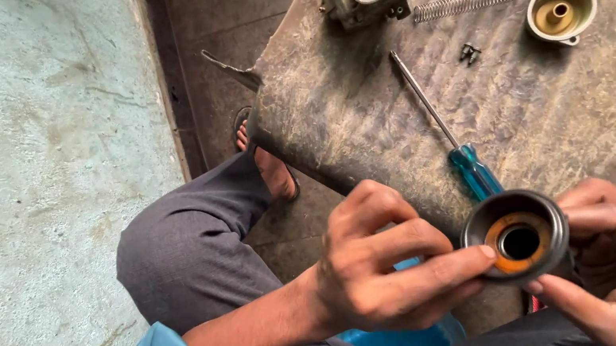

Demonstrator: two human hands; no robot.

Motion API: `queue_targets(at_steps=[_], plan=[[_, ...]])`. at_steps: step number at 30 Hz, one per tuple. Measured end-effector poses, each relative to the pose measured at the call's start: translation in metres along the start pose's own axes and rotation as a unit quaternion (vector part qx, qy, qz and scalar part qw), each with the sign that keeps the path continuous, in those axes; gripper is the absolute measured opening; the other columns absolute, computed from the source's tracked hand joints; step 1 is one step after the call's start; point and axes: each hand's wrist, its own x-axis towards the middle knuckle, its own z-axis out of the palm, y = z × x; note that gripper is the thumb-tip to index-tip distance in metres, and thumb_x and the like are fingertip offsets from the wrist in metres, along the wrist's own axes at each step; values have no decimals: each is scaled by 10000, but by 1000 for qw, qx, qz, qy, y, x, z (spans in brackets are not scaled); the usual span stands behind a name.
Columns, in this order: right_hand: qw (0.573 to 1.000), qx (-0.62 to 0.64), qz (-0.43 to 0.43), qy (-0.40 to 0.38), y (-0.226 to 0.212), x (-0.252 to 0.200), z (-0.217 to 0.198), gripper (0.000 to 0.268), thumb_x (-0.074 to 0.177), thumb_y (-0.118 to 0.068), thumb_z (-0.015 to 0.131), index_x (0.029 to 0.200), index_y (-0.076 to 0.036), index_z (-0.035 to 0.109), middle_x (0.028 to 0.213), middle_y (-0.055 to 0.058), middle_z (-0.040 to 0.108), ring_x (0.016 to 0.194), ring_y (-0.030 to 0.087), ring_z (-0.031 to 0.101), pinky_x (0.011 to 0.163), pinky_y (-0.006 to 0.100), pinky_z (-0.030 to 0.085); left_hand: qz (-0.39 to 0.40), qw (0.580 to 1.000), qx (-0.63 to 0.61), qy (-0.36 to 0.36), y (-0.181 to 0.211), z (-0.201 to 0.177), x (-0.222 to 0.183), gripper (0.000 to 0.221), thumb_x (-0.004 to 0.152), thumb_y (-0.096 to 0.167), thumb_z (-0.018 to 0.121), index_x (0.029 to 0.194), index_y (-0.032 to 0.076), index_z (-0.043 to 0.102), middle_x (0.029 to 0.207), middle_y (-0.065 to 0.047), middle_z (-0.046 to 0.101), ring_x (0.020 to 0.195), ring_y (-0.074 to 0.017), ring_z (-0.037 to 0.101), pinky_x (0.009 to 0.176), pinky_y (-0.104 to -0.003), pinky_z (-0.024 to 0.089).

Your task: Disassembling and inspecting a motorcycle carburetor using a screwdriver.

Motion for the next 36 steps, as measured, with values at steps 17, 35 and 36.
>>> queue_targets(at_steps=[17,35,36], plan=[[994,51,93,-26,17,-3,2,182,877,113,699,1051,75,662,944,148,707,796,186,768,643,275,626,-256,953,-159,25,10,7,10,182,778,106,765,939,89,681,825,-19,586,782,-156,519,675,-276,433],[985,47,146,-80,12,-1,-10,168,910,61,695,1076,58,664,966,151,687,847,211,814,758,335,699,-288,940,-183,-9,9,5,10,141,755,113,753,856,106,656,787,5,567,776,-131,489,629,-260,382],[985,41,156,-70,11,-1,-9,174,902,66,690,1074,53,666,977,158,698,836,215,816,749,337,690,-280,943,-177,-21,10,4,11,173,769,148,753,906,104,658,831,-10,577,815,-139,504,654,-260,403]])
